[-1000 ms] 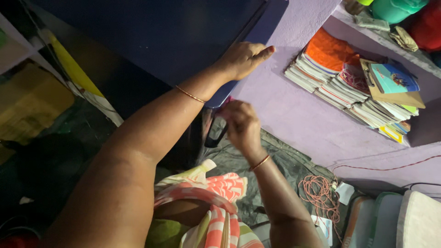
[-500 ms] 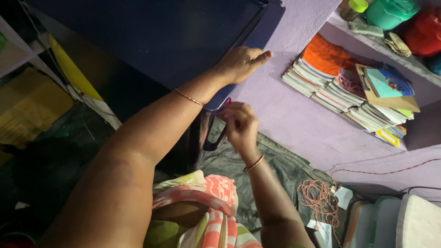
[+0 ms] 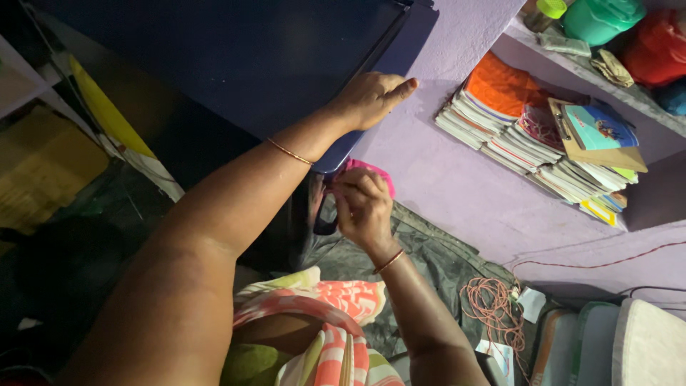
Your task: The person wipes the top surface of a dark blue cabinet using a pink cloth. They repeatedly rub the surface and edges with both hands, occasionally folding the cloth, and continue the wiping motion across the entire top area.
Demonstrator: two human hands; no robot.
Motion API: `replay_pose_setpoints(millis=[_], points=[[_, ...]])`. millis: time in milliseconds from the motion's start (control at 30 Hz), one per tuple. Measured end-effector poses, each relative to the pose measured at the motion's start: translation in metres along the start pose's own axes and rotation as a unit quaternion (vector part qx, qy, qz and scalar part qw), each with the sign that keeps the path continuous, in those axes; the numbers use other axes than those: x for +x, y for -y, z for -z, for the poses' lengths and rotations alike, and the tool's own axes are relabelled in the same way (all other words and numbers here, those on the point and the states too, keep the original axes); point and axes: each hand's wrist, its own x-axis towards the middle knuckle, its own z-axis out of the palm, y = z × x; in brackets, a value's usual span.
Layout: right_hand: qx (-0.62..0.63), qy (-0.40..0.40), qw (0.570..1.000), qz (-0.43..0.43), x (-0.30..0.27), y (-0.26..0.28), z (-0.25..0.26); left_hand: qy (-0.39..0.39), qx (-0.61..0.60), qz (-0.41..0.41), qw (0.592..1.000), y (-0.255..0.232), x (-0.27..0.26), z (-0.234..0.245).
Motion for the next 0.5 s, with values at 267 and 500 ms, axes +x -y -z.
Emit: replay_pose_setpoints(millis=[267,500], points=[[0.382,-0.071,0.798,-0.461,-0.017,-0.085,-0.025,-0.007,-0.043,-0.043,0.998,0.002,-0.007,0.004],[0.615,-0.206,0.659,-0.38,-0.011,-0.076,0.029,-0.021,-0.147,0.018,0.989,-0.035,-0.09,0.05]])
